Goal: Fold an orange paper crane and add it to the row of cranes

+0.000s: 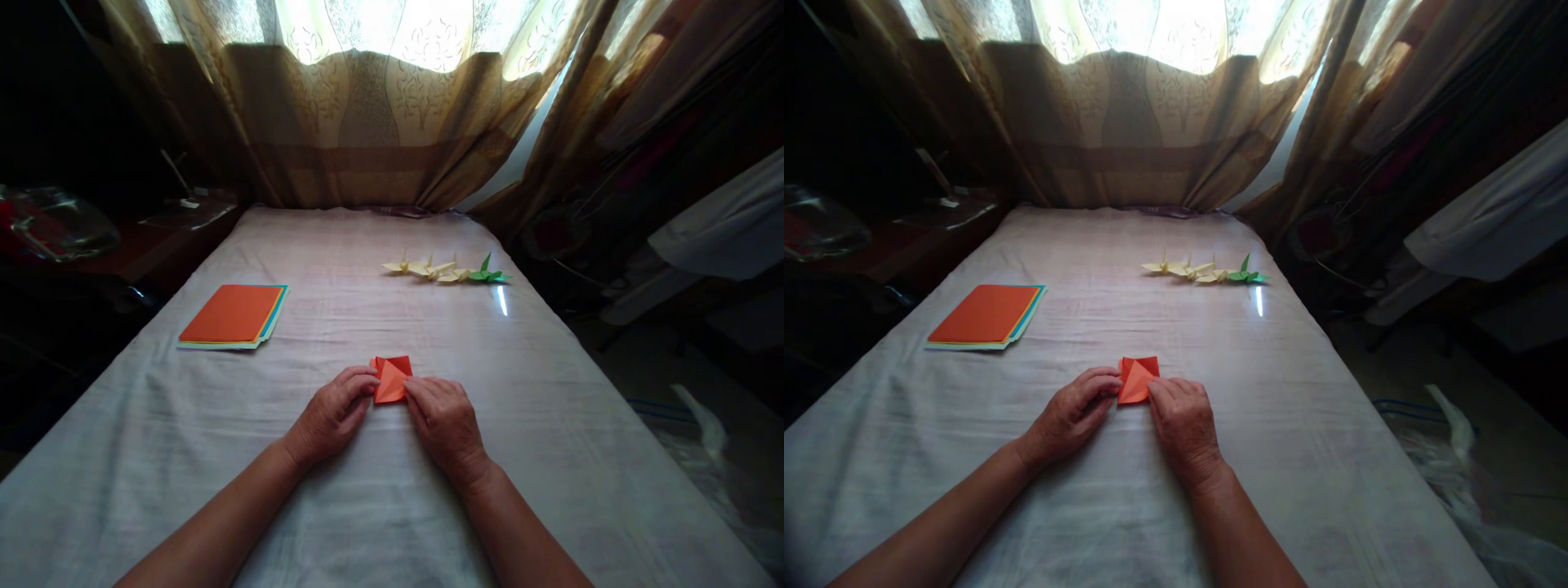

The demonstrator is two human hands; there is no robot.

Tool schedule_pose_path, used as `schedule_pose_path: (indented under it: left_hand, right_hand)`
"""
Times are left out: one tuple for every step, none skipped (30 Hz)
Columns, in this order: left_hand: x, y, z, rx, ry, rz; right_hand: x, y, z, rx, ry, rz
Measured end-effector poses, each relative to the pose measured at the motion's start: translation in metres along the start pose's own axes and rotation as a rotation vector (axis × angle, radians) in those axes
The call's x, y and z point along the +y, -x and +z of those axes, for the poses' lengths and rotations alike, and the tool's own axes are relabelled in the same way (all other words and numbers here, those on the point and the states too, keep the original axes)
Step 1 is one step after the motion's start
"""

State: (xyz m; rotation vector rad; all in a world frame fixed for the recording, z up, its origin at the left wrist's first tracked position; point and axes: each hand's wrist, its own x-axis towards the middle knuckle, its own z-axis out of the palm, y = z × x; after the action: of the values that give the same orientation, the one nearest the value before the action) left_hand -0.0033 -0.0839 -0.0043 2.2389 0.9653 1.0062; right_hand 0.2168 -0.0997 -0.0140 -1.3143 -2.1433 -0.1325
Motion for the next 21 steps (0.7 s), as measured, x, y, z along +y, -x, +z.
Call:
schedule_pose_path:
  left_hand:
    - [0.001, 0.000, 0.001, -0.008, 0.010, -0.001]
    - [0.002, 0.001, 0.002, -0.017, 0.018, -0.003]
    - [0.003, 0.001, 0.003, -0.028, 0.025, -0.007]
    - [0.003, 0.001, 0.004, -0.037, 0.030, -0.011]
    - [0.004, 0.001, 0.005, -0.046, 0.033, -0.014]
    - [0.005, 0.001, 0.005, -0.055, 0.035, -0.014]
    - [0.006, 0.001, 0.005, -0.063, 0.035, -0.012]
    - [0.006, 0.001, 0.006, -0.072, 0.034, -0.011]
    - [0.007, 0.000, 0.006, -0.079, 0.033, -0.010]
    - [0.008, 0.000, 0.006, -0.086, 0.031, -0.010]
    - [0.008, 0.000, 0.006, -0.097, 0.030, -0.012]
    - [0.008, 0.001, 0.007, -0.111, 0.030, -0.014]
    - [0.008, 0.001, 0.007, -0.121, 0.032, -0.016]
    - [0.008, 0.001, 0.007, -0.128, 0.035, -0.017]
    - [0.008, 0.001, 0.008, -0.132, 0.038, -0.019]
    - [0.008, 0.001, 0.008, -0.133, 0.040, -0.021]
    - [0.009, 0.000, 0.009, -0.131, 0.042, -0.021]
    - [0.009, 0.000, 0.009, -0.128, 0.042, -0.020]
    - [0.009, -0.001, 0.009, -0.129, 0.041, -0.019]
    - [0.009, -0.001, 0.009, -0.130, 0.039, -0.016]
    - [0.009, -0.002, 0.009, -0.127, 0.039, -0.009]
  right_hand:
    - [0.002, -0.001, -0.001, -0.014, 0.007, -0.019]
    - [0.005, -0.001, -0.002, -0.031, 0.012, -0.046]
    - [0.008, -0.002, -0.003, -0.047, 0.014, -0.079]
    - [0.012, -0.003, -0.004, -0.061, 0.012, -0.116]
    - [0.015, -0.004, -0.005, -0.071, 0.008, -0.152]
    - [0.018, -0.006, -0.006, -0.079, 0.004, -0.183]
    - [0.021, -0.007, -0.007, -0.086, 0.001, -0.208]
    - [0.023, -0.008, -0.008, -0.090, 0.000, -0.227]
    - [0.025, -0.009, -0.008, -0.088, 0.001, -0.244]
    - [0.026, -0.010, -0.009, -0.081, 0.005, -0.257]
    - [0.027, -0.010, -0.009, -0.072, 0.011, -0.266]
    - [0.027, -0.011, -0.009, -0.063, 0.015, -0.270]
    - [0.028, -0.011, -0.009, -0.055, 0.017, -0.269]
    - [0.028, -0.010, -0.008, -0.053, 0.016, -0.266]
    - [0.029, -0.010, -0.008, -0.055, 0.011, -0.260]
    - [0.029, -0.009, -0.007, -0.059, 0.003, -0.250]
    - [0.030, -0.008, -0.006, -0.058, -0.006, -0.238]
    - [0.031, -0.007, -0.006, -0.054, -0.015, -0.226]
    - [0.031, -0.006, -0.005, -0.051, -0.026, -0.216]
    - [0.032, -0.005, -0.005, -0.049, -0.037, -0.207]
    - [0.032, -0.004, -0.004, -0.049, -0.049, -0.201]
